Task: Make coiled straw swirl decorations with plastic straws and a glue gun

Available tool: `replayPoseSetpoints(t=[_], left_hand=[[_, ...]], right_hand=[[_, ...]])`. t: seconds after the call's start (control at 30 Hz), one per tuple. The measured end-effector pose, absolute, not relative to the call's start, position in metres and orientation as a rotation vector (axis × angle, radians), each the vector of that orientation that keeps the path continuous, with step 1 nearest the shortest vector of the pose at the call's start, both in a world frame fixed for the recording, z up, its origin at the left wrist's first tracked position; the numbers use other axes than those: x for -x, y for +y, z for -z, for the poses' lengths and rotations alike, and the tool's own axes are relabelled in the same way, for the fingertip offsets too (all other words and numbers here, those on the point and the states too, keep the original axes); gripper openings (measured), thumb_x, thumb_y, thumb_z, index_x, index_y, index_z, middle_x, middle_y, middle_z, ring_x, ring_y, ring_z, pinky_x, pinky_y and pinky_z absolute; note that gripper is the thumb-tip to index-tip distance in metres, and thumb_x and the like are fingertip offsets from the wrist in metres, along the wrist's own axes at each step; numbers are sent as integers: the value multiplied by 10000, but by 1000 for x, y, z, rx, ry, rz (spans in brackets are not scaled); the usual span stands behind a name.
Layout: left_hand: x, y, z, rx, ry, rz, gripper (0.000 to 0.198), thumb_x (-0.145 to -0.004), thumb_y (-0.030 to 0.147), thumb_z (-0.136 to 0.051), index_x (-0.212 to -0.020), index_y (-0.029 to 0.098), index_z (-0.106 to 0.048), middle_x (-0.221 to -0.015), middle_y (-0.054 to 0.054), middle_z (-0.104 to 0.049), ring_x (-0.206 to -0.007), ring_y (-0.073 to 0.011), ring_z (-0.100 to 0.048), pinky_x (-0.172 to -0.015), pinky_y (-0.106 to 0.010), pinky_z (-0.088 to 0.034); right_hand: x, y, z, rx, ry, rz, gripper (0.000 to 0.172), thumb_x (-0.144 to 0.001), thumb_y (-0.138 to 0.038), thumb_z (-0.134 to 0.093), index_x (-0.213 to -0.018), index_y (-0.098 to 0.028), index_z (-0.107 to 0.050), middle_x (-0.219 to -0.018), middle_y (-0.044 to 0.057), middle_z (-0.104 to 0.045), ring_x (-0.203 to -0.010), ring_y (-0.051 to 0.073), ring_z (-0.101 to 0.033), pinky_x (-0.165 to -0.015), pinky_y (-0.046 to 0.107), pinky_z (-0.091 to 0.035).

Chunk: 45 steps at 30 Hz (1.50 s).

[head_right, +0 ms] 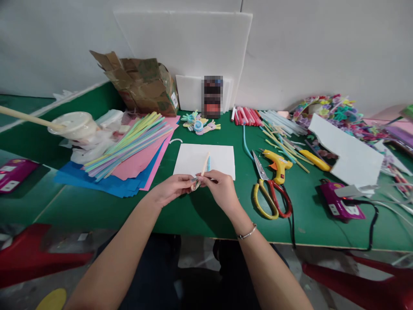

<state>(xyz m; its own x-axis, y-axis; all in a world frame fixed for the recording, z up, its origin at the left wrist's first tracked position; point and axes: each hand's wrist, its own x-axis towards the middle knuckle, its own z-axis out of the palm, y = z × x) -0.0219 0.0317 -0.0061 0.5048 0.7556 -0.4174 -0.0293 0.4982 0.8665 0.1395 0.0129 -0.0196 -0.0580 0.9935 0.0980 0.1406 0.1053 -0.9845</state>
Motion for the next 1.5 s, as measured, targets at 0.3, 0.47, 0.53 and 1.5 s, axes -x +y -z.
replayPoseSetpoints(t=[0.3,0.47,0.53,1.5], left_hand=[[29,32,9,-1152,1004,-504,141,-664,275,-653,-561,179,-654,-598,-16,-598,-563,-121,-470,-539,-251,-309],[23,30,7,-1187,998,-757,74,-673,251,-679,-658,180,-694,-709,-36,-678,-752,-176,-599,-747,-302,-421],[19,28,5,-1152,983,-896,113,-692,281,-679,-736,179,-699,-794,-46,-691,-815,-184,-613,-803,-313,-427],[8,23,12,-1050,944,-947,237,-599,125,-710,-821,159,-633,-864,-24,-624,-812,-147,-600,-788,-295,-450]], right_hand=[[-137,11,19,1089,-1669,-943,253,-797,-428,-589,-720,-233,-729,-715,42,-636,-681,157,-600,-611,273,-468],[-143,13,18,1219,-1492,-910,223,-770,-399,-621,-704,-213,-724,-700,30,-623,-577,128,-552,-554,263,-449],[-147,16,19,1274,-1353,-903,207,-758,-385,-633,-711,-204,-723,-695,24,-630,-575,125,-551,-579,266,-457],[-144,14,16,1249,-1457,-739,201,-799,-303,-583,-642,-207,-664,-673,25,-615,-622,143,-562,-574,261,-439]])
